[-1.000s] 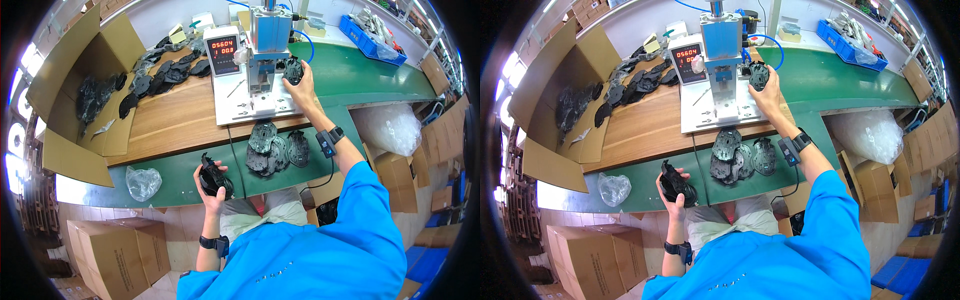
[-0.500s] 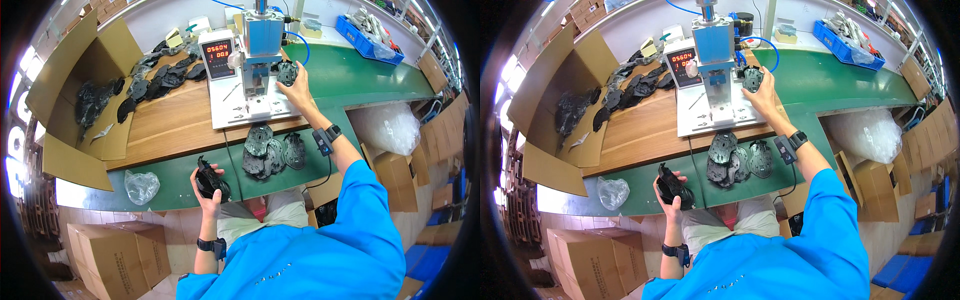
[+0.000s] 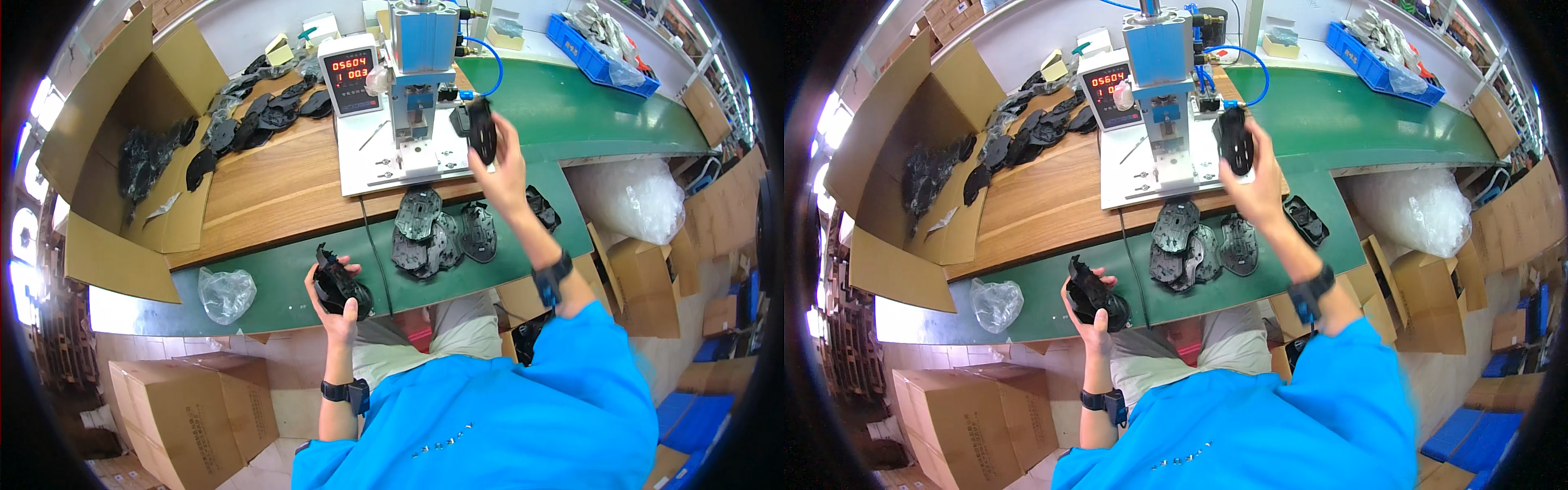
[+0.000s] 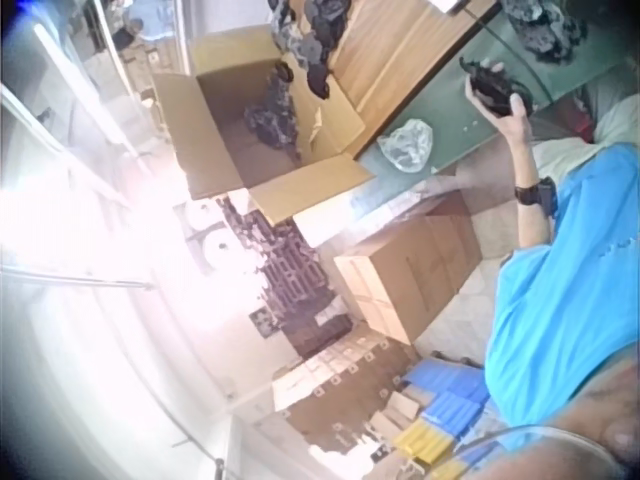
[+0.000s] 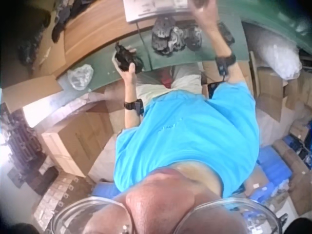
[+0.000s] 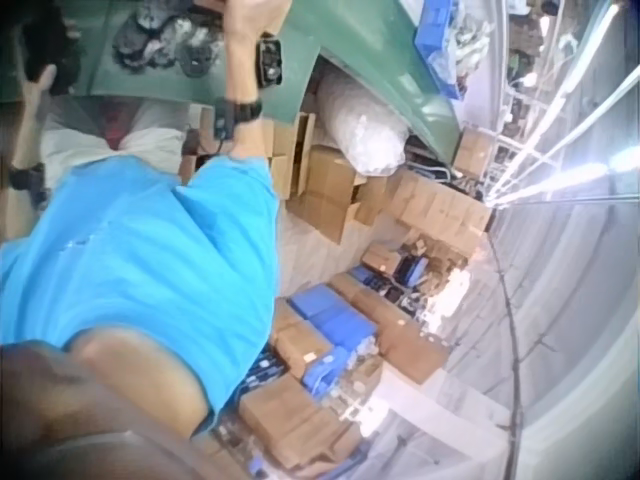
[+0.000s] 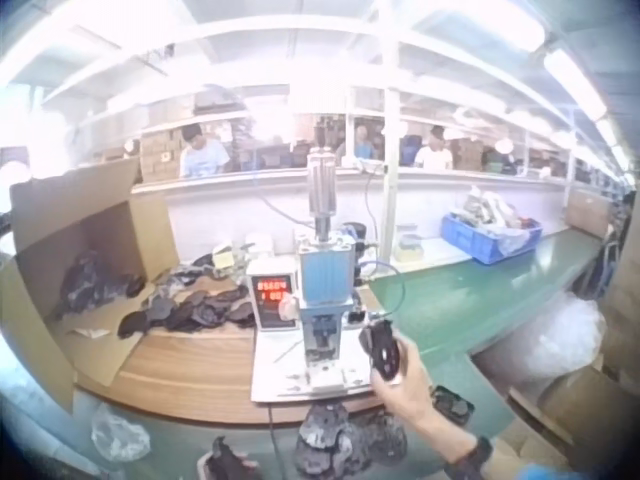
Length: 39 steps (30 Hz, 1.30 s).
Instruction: Assembling small black plastic components using a pneumatic press at a factory workstation.
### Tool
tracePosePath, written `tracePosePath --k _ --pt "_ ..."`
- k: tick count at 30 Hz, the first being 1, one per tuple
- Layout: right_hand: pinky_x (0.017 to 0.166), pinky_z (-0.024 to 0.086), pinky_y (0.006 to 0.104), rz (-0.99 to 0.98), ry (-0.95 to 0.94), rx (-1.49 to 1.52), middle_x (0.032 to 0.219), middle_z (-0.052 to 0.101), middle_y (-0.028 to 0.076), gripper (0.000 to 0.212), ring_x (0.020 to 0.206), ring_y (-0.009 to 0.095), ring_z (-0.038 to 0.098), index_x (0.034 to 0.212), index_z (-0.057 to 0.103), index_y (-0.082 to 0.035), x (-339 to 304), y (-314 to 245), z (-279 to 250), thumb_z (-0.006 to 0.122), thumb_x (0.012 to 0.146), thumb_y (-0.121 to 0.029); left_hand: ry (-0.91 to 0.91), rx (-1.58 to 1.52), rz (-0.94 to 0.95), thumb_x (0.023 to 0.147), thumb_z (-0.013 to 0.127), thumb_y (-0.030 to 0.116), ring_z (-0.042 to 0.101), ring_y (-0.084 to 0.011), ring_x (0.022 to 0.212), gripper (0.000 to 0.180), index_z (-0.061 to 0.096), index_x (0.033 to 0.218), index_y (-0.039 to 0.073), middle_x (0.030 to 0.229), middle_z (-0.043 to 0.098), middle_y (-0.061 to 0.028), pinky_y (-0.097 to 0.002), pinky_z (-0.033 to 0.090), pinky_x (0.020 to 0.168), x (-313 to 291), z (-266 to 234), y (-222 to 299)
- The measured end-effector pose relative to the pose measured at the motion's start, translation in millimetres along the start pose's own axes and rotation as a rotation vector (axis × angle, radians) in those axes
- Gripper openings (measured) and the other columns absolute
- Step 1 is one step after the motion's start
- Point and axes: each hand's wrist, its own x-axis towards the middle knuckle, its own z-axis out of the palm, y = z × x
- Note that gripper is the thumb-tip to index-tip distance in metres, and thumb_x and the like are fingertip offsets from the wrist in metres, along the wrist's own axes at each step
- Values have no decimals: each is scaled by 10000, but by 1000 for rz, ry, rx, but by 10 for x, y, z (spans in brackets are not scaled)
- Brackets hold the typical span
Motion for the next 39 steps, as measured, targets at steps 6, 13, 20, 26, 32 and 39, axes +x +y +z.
tracePosePath --k 6,13,20,26,32,39 --pt "1251 356 499 -53 -271 -330 1714 283 278 838 1534 527 359 1599 430 -62 -1199 -284 -343 750 824 -52 -23 -9 -53 850 860 433 672 -347 1187 976 315 1569 62 1385 586 -253 -521 545 1064 -23 34 99" --pt "1271 212 645 -124 -592 -887 1762 205 216 711 1607 481 212 1578 524 -206 -1638 -156 -527 752 937 -412 -133 -196 -310 803 793 570 706 -344 1151 1001 411 1538 8 1417 581 -257 -477 607 993 -477 222 647" --pt "1279 224 633 -95 -626 -887 1741 219 256 818 1600 455 243 1581 498 -222 -1832 -351 -661 814 876 -490 -347 -593 -904 778 738 568 708 -376 1191 1102 346 1618 -29 1562 495 -281 -493 576 1084 -1154 277 461" --pt "1176 423 553 -225 -427 -860 1543 533 196 415 1460 412 470 1272 722 -199 -2187 -278 -780 797 869 -138 -361 -663 -1075 842 732 477 452 -432 1505 1067 253 1676 16 1702 345 -222 -556 390 1265 -1562 239 116" --pt "1030 568 482 -350 -309 -806 1402 662 187 382 1283 390 652 1176 743 -154 -2341 -337 -835 761 821 -12 -323 -886 -1059 866 799 285 365 -469 1553 1043 202 1694 75 1723 304 -202 -603 318 1298 -1580 365 -155" --pt "815 655 441 -441 -165 -516 1240 718 258 427 1087 427 749 1225 668 -78 -2679 -438 -850 738 834 78 -380 -818 -902 930 800 312 387 -447 1546 951 252 1666 60 1704 342 -160 -579 372 1271 -1498 712 -322"
